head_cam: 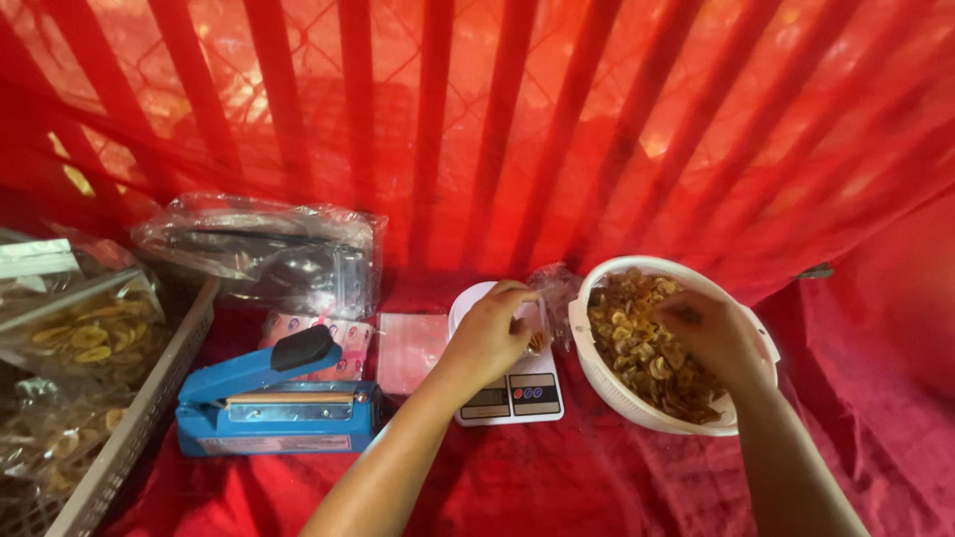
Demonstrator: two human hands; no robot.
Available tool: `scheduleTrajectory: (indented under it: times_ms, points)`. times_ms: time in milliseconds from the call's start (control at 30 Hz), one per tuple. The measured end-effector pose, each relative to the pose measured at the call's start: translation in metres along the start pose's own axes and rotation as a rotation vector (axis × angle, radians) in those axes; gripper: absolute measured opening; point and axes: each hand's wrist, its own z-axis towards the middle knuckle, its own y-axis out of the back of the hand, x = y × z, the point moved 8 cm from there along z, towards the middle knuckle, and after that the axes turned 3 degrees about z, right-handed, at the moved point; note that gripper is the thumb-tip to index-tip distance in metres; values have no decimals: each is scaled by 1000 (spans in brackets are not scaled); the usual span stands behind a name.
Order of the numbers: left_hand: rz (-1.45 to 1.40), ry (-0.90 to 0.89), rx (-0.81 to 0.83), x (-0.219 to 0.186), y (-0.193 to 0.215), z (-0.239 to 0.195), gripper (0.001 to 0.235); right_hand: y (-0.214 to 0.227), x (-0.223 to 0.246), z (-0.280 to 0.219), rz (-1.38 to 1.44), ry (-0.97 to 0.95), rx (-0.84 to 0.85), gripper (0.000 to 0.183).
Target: The person weighs dried fruit slices on a digital scale, places them into small plastic bags, and seals the bags using a handheld heat sealer. The sealed packages are then placed into a basket.
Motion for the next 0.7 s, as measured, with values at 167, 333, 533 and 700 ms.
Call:
scheduleTrajectory:
  times_ms: [167, 333, 533, 700]
  points:
    - [-9, 15, 9, -4, -4, -1, 38, -15, 66, -26, 415, 387, 23, 16]
    - [-4, 69, 77, -9, -3, -2, 37, -67, 133, -51, 209, 705, 139, 19]
    - [55, 24, -28, -3, 6, -2, 42, -18, 92, -19, 284, 337, -20, 26]
    - [108, 66, -29, 5, 3, 5, 37, -22, 33, 20, -198, 240, 38, 31]
